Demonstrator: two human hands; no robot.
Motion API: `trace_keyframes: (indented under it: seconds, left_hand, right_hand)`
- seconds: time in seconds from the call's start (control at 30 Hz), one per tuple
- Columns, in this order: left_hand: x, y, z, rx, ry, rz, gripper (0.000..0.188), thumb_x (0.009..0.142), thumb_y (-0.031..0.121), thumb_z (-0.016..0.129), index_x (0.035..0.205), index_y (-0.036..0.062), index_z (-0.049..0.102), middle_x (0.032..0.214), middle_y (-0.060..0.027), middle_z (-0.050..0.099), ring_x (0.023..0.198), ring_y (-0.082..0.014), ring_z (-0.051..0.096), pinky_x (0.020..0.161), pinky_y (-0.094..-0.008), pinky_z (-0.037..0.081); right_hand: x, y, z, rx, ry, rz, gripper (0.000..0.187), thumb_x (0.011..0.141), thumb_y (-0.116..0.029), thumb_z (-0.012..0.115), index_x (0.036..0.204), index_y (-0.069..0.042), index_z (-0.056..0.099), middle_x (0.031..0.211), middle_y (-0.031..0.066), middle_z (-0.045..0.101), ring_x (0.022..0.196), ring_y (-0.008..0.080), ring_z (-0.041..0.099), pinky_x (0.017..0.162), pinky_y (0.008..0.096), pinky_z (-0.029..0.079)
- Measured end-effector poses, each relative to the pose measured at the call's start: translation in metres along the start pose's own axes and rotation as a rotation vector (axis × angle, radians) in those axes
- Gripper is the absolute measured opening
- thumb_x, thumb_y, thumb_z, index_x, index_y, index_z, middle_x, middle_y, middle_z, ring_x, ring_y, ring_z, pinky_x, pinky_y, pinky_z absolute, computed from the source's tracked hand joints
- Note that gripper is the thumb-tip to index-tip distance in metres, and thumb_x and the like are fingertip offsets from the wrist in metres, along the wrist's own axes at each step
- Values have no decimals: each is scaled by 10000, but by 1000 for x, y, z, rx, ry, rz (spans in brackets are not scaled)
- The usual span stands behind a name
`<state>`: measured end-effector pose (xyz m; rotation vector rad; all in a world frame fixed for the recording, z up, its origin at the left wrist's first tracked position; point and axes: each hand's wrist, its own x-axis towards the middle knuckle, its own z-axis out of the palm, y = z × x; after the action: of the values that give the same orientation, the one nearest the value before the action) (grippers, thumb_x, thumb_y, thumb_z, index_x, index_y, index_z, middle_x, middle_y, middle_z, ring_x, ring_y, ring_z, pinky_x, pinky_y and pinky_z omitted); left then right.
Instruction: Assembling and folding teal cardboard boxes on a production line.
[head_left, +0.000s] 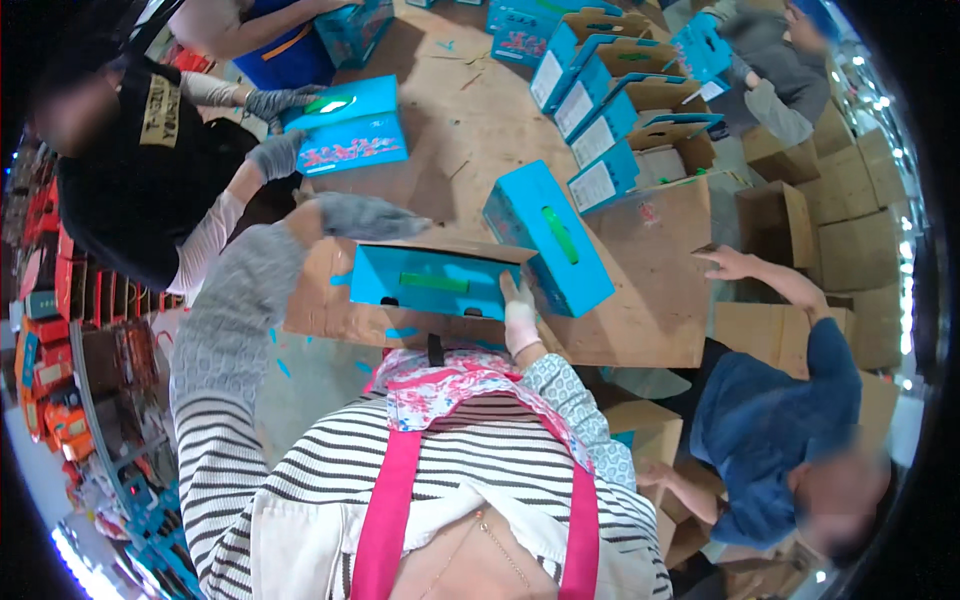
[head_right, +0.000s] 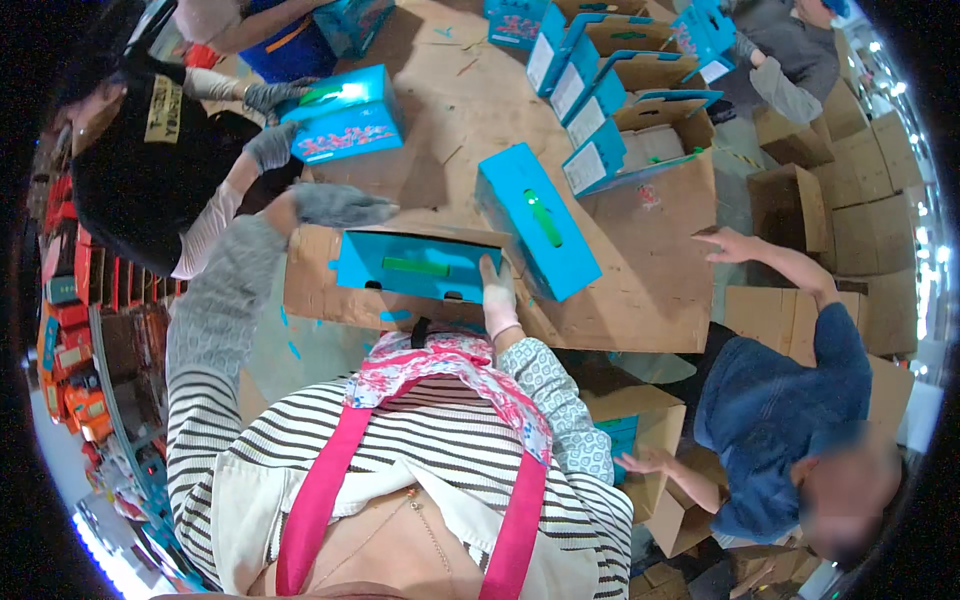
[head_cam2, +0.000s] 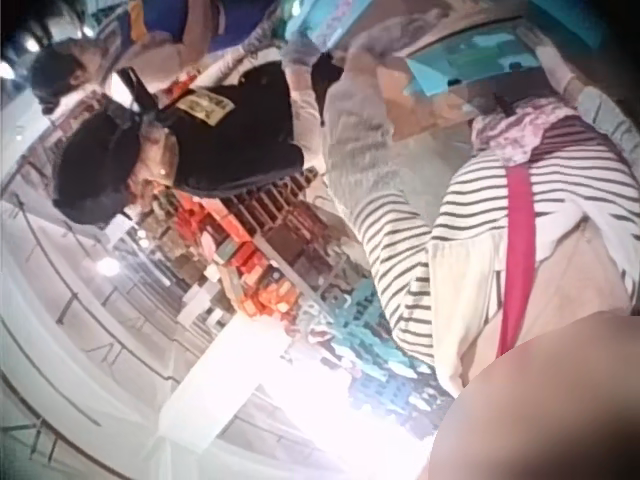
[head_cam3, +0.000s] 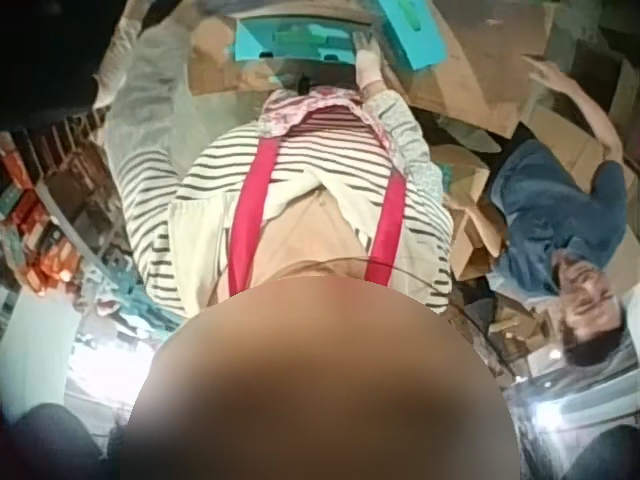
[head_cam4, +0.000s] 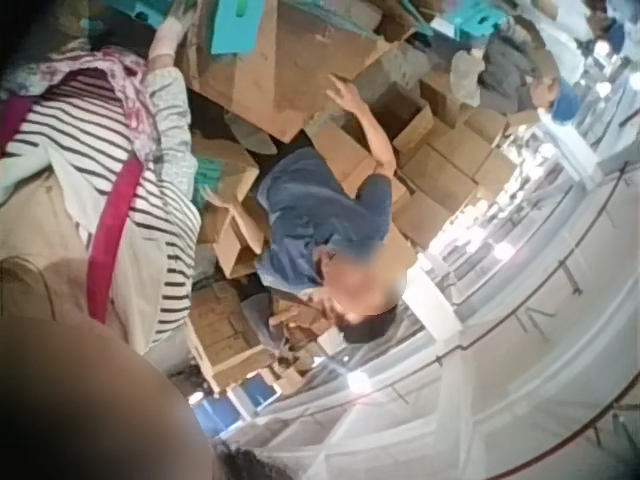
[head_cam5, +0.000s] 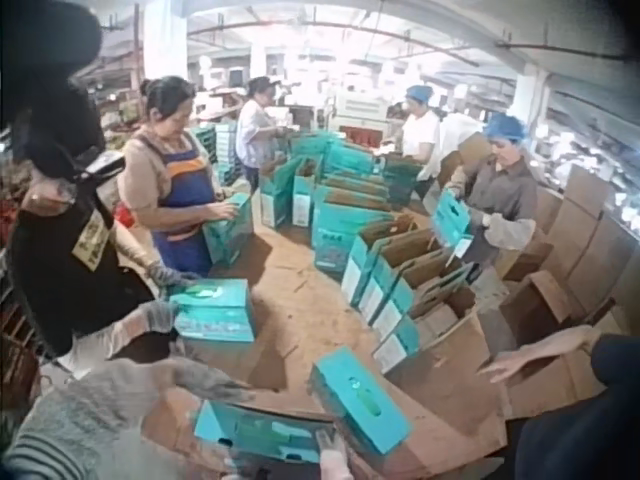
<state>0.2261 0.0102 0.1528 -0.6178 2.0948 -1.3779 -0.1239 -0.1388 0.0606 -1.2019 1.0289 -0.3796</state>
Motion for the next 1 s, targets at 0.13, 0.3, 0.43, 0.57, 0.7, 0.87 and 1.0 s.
trace_keyframes:
  seconds: [0.13, 0.3, 0.43, 0.57, 0.7, 0.87, 1.0]
  left_hand:
    - [89, 10, -62, -849, -412, -450, 732, 929, 467, 464, 1516, 90, 242, 1529, -166, 318, 1385, -348, 336, 1079, -548, 267]
    - [148, 48, -125, -1384, -509, -938, 980, 759, 733, 542, 1505, 155, 279, 1516, -204, 317, 1382, -449, 300, 1037, -731, 170]
    - [146, 35, -111, -1526, -561, -961, 879, 790, 676, 571, 1473, 173, 343, 1436, -214, 404, 1312, -424, 389, 1046, -688, 204]
    - [146, 41, -117, -1564, -551, -884, 834, 813, 598, 604, 1470, 154, 345, 1461, -231, 377, 1322, -461, 379, 1029, -724, 220]
    - [151, 54, -131, -1337, -499, -902, 899, 784, 546, 655, 1502, 156, 282, 1514, -238, 292, 1345, -483, 338, 996, -762, 212]
    - [150, 33, -134, -1375, -560, -821, 881, 783, 478, 671, 1503, 151, 282, 1528, -237, 268, 1358, -476, 321, 971, -785, 208]
    - [166, 66, -128, -1217, -511, -1021, 879, 782, 389, 672, 1508, 110, 263, 1515, -242, 283, 1357, -474, 310, 1016, -775, 133]
  right_hand:
    - [11, 19, -9, -307, 0, 80, 687, 975, -438, 506, 1450, 28, 339, 1450, 176, 424, 1338, 299, 403, 1095, 357, 318]
    - [-8, 15, -12, 384, -120, 147, 422, 1020, -375, 453, 1288, -57, 525, 1198, 52, 579, 1081, 181, 565, 917, 325, 472]
    - [-12, 6, -47, -97, -162, -340, 523, 1016, -361, 459, 1385, 10, 451, 1403, 149, 476, 1295, 256, 455, 1074, 376, 366]
    - [-52, -53, -33, -945, -206, -923, 604, 846, -266, 682, 1402, -143, 478, 1499, 182, 368, 1371, 391, 349, 1119, 501, 278]
    - [-50, -21, -29, -1238, -295, -1046, 611, 806, -250, 701, 1384, -253, 503, 1509, 127, 367, 1374, 382, 342, 1108, 579, 256]
    - [-53, -21, -26, -1339, -269, -1039, 633, 796, -267, 699, 1392, -254, 488, 1524, 113, 338, 1392, 375, 316, 1099, 633, 224]
    - [-56, -19, -16, -1424, -206, -1005, 621, 820, -195, 638, 1412, -231, 456, 1526, 98, 339, 1389, 358, 322, 1077, 691, 179]
